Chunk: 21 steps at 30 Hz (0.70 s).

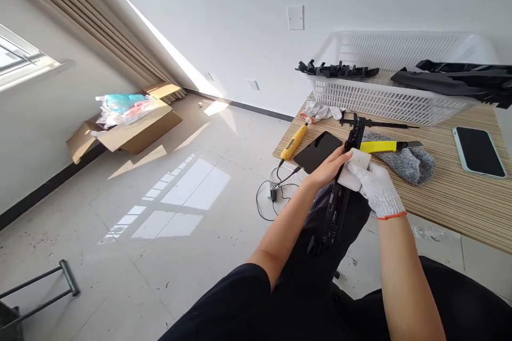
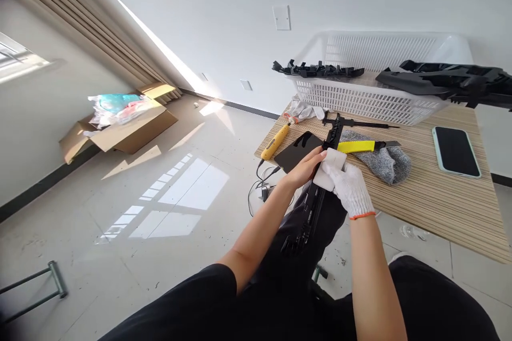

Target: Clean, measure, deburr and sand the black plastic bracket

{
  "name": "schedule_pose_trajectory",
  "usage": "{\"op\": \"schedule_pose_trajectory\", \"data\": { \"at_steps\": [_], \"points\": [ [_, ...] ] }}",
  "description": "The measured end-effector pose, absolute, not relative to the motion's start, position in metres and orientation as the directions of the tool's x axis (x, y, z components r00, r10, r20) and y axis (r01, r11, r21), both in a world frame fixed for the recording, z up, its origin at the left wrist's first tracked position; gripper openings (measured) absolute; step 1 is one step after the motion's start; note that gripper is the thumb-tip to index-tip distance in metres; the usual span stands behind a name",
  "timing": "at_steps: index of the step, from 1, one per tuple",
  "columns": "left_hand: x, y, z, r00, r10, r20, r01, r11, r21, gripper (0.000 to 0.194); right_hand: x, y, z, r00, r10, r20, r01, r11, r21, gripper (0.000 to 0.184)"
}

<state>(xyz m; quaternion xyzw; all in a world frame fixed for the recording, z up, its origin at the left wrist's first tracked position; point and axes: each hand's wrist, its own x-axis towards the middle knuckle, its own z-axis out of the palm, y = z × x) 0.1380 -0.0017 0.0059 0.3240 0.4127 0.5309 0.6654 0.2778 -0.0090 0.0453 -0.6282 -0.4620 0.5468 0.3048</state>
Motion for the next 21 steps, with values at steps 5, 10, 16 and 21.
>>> {"op": "schedule_pose_trajectory", "data": {
  "at_steps": [5,10,16,21],
  "points": [
    [0.136,-0.023,0.012,0.179,0.982,0.053,-0.230,-0.010,0.973,0.079,0.283,0.000,0.036,-0.042,0.955,-0.294,0.042,-0.293,-0.955,0.045],
    [0.141,-0.057,0.011,0.376,0.925,0.053,0.014,-0.063,0.998,0.096,0.307,-0.003,0.042,-0.028,0.954,-0.298,0.003,-0.298,-0.955,0.044],
    [0.155,-0.072,0.014,0.252,0.957,-0.143,0.064,0.131,0.989,0.061,0.337,0.000,0.046,-0.144,0.918,-0.369,0.058,-0.365,-0.929,0.040],
    [0.145,-0.067,0.015,0.197,0.970,-0.139,0.269,0.083,0.959,0.052,0.340,0.011,0.050,-0.234,0.905,-0.354,0.159,-0.323,-0.933,0.038]
  ]
}}
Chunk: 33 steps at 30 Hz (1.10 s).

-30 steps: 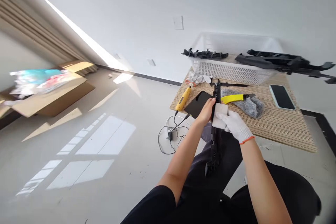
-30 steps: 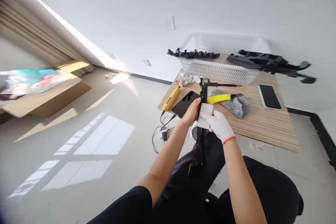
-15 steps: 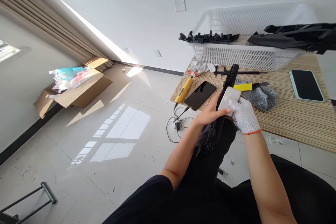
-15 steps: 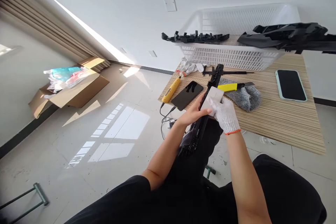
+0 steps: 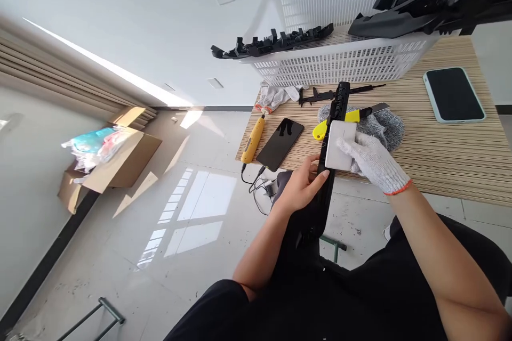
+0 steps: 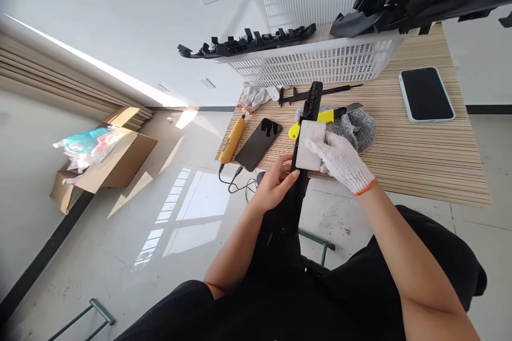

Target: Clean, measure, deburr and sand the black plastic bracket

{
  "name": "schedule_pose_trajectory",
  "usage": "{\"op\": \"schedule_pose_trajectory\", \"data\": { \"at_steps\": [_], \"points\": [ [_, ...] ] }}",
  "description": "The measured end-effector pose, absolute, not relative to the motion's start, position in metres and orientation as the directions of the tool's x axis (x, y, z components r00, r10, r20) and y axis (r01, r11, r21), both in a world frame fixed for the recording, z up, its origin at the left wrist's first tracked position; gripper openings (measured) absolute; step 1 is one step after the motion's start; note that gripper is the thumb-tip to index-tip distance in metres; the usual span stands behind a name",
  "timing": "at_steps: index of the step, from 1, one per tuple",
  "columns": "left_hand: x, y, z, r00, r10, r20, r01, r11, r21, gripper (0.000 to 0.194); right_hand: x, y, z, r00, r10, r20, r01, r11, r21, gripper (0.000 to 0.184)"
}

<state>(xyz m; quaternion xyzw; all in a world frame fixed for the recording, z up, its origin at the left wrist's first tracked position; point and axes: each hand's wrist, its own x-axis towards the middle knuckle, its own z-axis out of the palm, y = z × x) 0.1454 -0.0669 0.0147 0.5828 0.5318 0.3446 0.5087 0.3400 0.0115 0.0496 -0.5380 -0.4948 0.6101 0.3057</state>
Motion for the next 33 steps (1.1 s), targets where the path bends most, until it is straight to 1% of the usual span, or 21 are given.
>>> {"op": "schedule_pose_trajectory", "data": {
  "at_steps": [3,9,11,12,15,16,17,19,21,24,25,26,29,30,33],
  "points": [
    [0.134,-0.068,0.012,0.195,0.973,-0.121,0.329,0.051,0.943,0.050,0.341,0.014,0.053,-0.225,0.910,-0.348,0.177,-0.313,-0.933,0.035],
    [0.121,-0.069,0.007,0.192,0.978,-0.086,0.348,0.014,0.937,0.046,0.345,0.009,0.054,-0.155,0.940,-0.305,0.157,-0.281,-0.947,0.034],
    [0.120,-0.069,0.005,0.184,0.978,-0.099,0.319,0.036,0.947,0.047,0.347,0.007,0.053,-0.172,0.949,-0.266,0.195,-0.232,-0.953,0.033],
    [0.120,-0.068,0.004,0.180,0.978,-0.109,0.291,0.053,0.955,0.048,0.348,0.006,0.052,-0.216,0.942,-0.256,0.228,-0.206,-0.952,0.033],
    [0.121,-0.066,0.003,0.169,0.976,-0.135,0.175,0.105,0.979,0.052,0.350,0.001,0.052,-0.369,0.886,-0.280,0.313,-0.165,-0.935,0.034],
    [0.121,-0.065,0.003,0.166,0.976,-0.140,0.141,0.117,0.983,0.053,0.350,0.000,0.053,-0.391,0.872,-0.294,0.325,-0.168,-0.931,0.034],
    [0.122,-0.064,0.003,0.162,0.977,-0.141,0.119,0.123,0.985,0.054,0.350,-0.001,0.053,-0.392,0.871,-0.297,0.321,-0.173,-0.931,0.034],
    [0.122,-0.063,0.003,0.143,0.981,-0.133,0.120,0.116,0.986,0.055,0.350,-0.002,0.052,-0.355,0.899,-0.257,0.262,-0.169,-0.950,0.032],
    [0.123,-0.062,0.004,0.118,0.986,-0.119,0.176,0.097,0.980,0.056,0.350,-0.002,0.051,-0.340,0.913,-0.224,0.188,-0.167,-0.968,0.031],
    [0.125,-0.064,0.007,0.129,0.986,-0.109,0.302,0.066,0.951,0.054,0.348,-0.002,0.049,-0.430,0.858,-0.281,0.160,-0.234,-0.959,0.027],
    [0.126,-0.065,0.009,0.134,0.986,-0.102,0.344,0.050,0.938,0.052,0.347,-0.001,0.049,-0.431,0.853,-0.293,0.146,-0.255,-0.956,0.025],
    [0.127,-0.066,0.010,0.138,0.986,-0.093,0.384,0.034,0.923,0.051,0.345,-0.001,0.049,-0.393,0.874,-0.287,0.113,-0.264,-0.958,0.023],
    [0.129,-0.069,0.013,0.132,0.987,-0.091,0.483,0.016,0.875,0.049,0.340,0.001,0.049,-0.195,0.949,-0.248,-0.012,-0.255,-0.967,0.018],
    [0.129,-0.070,0.014,0.130,0.986,-0.101,0.507,0.022,0.862,0.049,0.338,0.001,0.049,-0.199,0.944,-0.263,-0.026,-0.273,-0.962,0.019],
    [0.130,-0.071,0.014,0.118,0.985,-0.127,0.554,0.041,0.832,0.051,0.337,0.002,0.049,-0.368,0.868,-0.333,0.005,-0.356,-0.934,0.024]
  ]
}}
